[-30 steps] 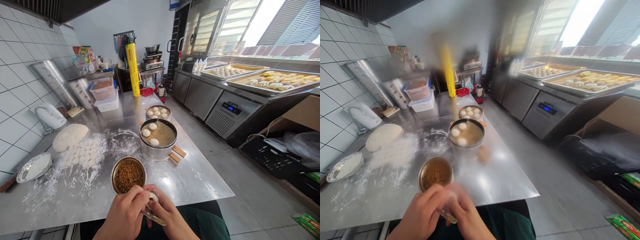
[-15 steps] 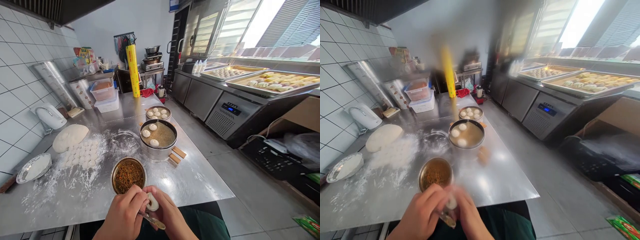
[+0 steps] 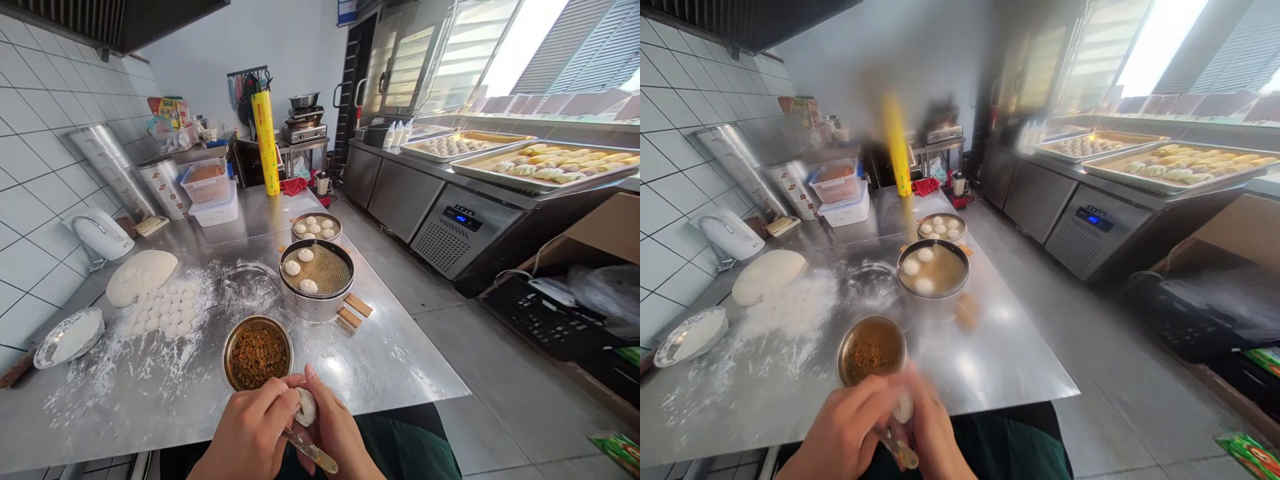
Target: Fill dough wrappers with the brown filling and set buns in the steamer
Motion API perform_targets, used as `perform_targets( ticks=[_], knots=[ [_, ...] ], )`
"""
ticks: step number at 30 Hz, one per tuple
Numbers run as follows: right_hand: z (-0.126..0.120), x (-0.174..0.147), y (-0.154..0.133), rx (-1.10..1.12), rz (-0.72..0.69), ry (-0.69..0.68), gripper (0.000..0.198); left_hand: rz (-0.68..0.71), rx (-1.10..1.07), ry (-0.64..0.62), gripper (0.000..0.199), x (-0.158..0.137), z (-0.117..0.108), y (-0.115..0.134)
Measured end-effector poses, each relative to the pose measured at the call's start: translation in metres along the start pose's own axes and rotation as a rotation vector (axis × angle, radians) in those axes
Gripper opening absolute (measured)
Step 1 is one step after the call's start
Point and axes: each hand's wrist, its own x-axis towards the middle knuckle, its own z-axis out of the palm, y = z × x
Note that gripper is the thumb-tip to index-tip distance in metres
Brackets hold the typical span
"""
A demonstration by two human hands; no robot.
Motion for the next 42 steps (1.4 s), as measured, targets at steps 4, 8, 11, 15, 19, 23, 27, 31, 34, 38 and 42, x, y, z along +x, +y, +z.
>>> perform_targets(
  ticks=[4,8,11,15,19,23,27,31,34,38,42],
  knots=[
    [0.001,0.001,-0.001,0.057,0.002,-0.029,0.057,-0.003,0.013,-0.003,0.029,0.001,0.0,0.0],
    [-0.002,0.001,0.0,0.047,0.057,0.015,0.066,0.029,0.024,-0.001,0.031,0.002,-0.001,0.0],
    [-0.004,0.0,-0.001,0.048,0.039,-0.015,0.055,0.012,0.028,0.049,0.022,0.002,-0.002,-0.001],
    [-0.003,0.0,-0.004,0.03,0.009,0.026,0.056,0.066,0.014,0.022,0.041,0.003,-0.002,-0.001],
    [-0.001,0.0,-0.009,0.027,0.01,-0.005,0.053,0.005,0.014,0.019,0.025,0.003,-0.002,-0.002],
    [-0.001,0.001,-0.008,0.051,0.017,-0.013,0.061,0.044,0.007,-0.013,0.039,0.005,-0.003,-0.001],
    [-0.003,0.003,-0.004,0.048,0.027,-0.029,0.059,0.026,0.023,0.019,0.029,0.006,-0.004,0.0],
    [-0.005,0.005,-0.002,0.025,-0.005,0.006,0.065,0.045,0.017,-0.002,0.038,0.007,-0.005,0.0],
    [-0.006,0.005,-0.003,0.001,-0.017,0.001,0.067,0.051,0.017,-0.014,0.039,0.009,-0.006,0.0],
    [-0.007,0.005,-0.004,0.02,0.013,0.012,0.06,0.043,-0.004,-0.022,0.03,0.011,-0.004,-0.001],
    [-0.011,0.005,-0.005,0.038,-0.018,-0.021,0.063,0.071,-0.044,-0.05,0.037,0.012,0.0,-0.005]
  ],
)
